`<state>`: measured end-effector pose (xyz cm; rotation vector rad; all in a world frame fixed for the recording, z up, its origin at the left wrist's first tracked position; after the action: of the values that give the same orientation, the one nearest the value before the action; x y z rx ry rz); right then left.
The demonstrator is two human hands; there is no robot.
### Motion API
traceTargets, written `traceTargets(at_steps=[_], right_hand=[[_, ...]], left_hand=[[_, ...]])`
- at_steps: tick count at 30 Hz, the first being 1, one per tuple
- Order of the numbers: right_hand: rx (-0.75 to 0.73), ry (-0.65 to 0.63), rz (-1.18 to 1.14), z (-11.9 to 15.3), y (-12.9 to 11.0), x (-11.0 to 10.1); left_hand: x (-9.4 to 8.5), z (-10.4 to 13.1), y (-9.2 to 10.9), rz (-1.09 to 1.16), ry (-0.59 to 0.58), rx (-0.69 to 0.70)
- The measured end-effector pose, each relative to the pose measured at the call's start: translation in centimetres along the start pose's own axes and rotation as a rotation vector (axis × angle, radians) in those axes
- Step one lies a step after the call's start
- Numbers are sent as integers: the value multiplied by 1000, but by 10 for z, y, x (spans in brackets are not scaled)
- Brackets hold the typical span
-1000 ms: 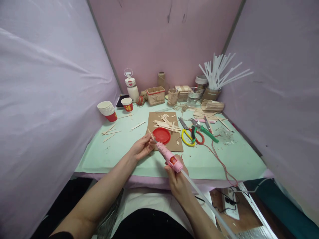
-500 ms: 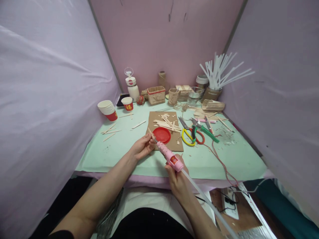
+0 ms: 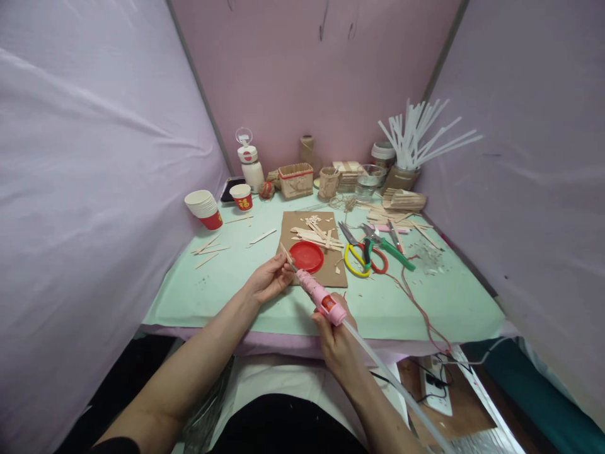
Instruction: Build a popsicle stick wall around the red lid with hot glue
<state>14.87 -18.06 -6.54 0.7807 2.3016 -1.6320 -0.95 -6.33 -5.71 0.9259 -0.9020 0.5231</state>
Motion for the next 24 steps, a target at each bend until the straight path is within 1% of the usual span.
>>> traceTargets(at_steps=[5,9,13,18,21,24], right_hand=[[1,10,9,0,-2,-1],[73,6,-15,3,2,-5],[193,-35,-82,3,4,-16],[288,-99,-266,-2,-6,-31],[349,-145,-365,-2,-9,-35],[350,-217,-379,-1,-8,-35]], left_hand=[[1,1,1,-9,22,2],[3,3,1,-23,-12,20],[6,5,2,-48,-64,38],[8,7,1,-76,-148,33],[10,9,0,-105,-202,25],[12,12,0,-158,-224,25]])
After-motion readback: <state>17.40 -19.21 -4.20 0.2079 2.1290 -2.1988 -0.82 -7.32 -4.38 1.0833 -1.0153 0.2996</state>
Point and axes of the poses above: each hand's wrist, its own z-axis away from the middle knuckle, its own x-axis out of the palm, y = z × x, the point moved 2 cm from there along -z, towards the middle knuckle, and after that the axes turned 2 degrees about z, right-handed, at the moved point
